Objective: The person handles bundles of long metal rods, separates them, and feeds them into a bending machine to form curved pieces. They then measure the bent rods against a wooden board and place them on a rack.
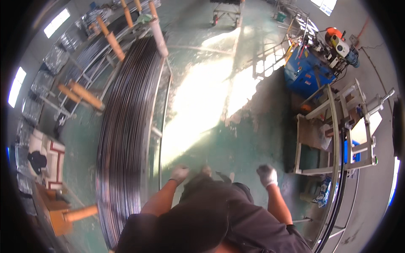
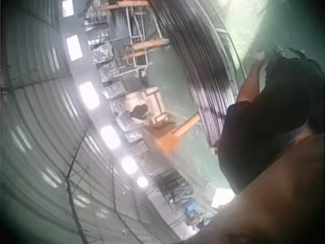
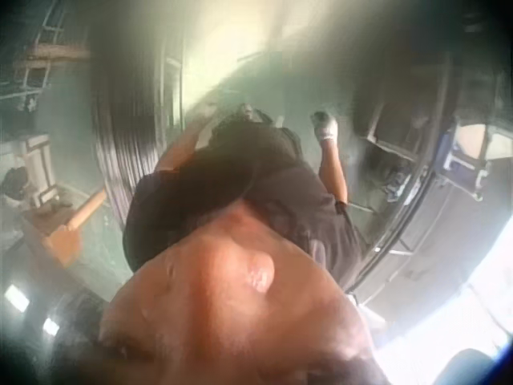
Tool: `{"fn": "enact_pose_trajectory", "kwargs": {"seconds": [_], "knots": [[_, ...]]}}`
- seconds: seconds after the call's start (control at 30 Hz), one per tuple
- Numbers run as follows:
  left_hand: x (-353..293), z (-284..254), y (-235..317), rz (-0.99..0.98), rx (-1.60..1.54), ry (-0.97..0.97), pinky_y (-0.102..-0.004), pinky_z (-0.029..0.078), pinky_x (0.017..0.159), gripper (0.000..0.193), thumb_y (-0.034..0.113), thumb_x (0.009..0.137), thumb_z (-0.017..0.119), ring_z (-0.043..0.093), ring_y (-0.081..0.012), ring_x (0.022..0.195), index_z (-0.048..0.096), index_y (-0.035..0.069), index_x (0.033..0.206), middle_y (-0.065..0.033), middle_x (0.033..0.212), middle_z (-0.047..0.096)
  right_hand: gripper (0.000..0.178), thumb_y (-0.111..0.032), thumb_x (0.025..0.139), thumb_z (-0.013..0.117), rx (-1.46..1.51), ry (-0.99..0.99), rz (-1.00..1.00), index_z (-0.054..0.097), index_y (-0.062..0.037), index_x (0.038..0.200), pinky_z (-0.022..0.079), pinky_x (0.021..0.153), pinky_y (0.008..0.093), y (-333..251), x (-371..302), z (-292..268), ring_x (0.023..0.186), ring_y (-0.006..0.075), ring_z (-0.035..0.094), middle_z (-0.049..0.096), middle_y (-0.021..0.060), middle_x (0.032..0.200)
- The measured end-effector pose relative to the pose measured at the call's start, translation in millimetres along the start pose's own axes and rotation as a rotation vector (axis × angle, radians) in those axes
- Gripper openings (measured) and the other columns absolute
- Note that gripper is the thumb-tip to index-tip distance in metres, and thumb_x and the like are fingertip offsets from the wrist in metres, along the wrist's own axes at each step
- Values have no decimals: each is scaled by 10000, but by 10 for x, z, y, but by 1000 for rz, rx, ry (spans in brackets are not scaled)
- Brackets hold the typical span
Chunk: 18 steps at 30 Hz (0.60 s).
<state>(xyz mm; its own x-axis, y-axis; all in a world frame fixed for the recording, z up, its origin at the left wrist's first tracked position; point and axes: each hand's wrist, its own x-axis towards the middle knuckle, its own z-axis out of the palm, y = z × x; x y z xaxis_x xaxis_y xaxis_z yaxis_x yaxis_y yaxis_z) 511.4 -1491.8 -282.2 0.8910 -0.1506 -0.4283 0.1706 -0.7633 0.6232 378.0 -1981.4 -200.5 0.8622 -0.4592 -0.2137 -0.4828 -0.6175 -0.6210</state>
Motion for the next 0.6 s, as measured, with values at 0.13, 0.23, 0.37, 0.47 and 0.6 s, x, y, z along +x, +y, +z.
{"fn": "enact_pose_trajectory", "kwargs": {"seconds": [0.13,0.23,0.37,0.47,0.6], "knots": [[979,-697,251,2,118,1,-453,614,967,349,289,910,658,788,-396,1041,841,33,1061,-228,1073,821,325,-287,917,820,-86,-224,519,823,-3,1074,646,772,405,707,123,336,770,281,796,828,185,934],[1679,-958,308,-33,49,59,-417,618,960,356,285,906,706,804,-341,1042,839,13,1092,-210,1072,836,257,-223,956,782,265,-208,862,807,30,993,607,593,385,884,295,444,574,210,694,757,126,772],[2506,-956,340,-207,-85,143,-429,608,1002,298,273,929,740,803,-337,1095,860,62,1102,-188,1114,843,265,-224,999,762,352,-69,1034,798,36,1032,603,614,378,518,1342,693,634,199,714,764,112,797],[3063,-1112,799,-201,-79,113,-423,611,999,284,258,927,752,805,-332,1081,856,51,1091,-188,1104,844,301,-257,1003,771,401,-70,768,800,41,1032,580,611,370,238,2757,881,643,183,711,754,89,780],[4347,-1754,1098,128,35,283,-424,600,980,262,222,980,750,781,-312,1058,813,25,1140,-164,1117,822,352,-355,1011,781,267,3,283,805,-13,934,550,641,360,-1082,5282,767,646,174,691,757,78,760]]}}
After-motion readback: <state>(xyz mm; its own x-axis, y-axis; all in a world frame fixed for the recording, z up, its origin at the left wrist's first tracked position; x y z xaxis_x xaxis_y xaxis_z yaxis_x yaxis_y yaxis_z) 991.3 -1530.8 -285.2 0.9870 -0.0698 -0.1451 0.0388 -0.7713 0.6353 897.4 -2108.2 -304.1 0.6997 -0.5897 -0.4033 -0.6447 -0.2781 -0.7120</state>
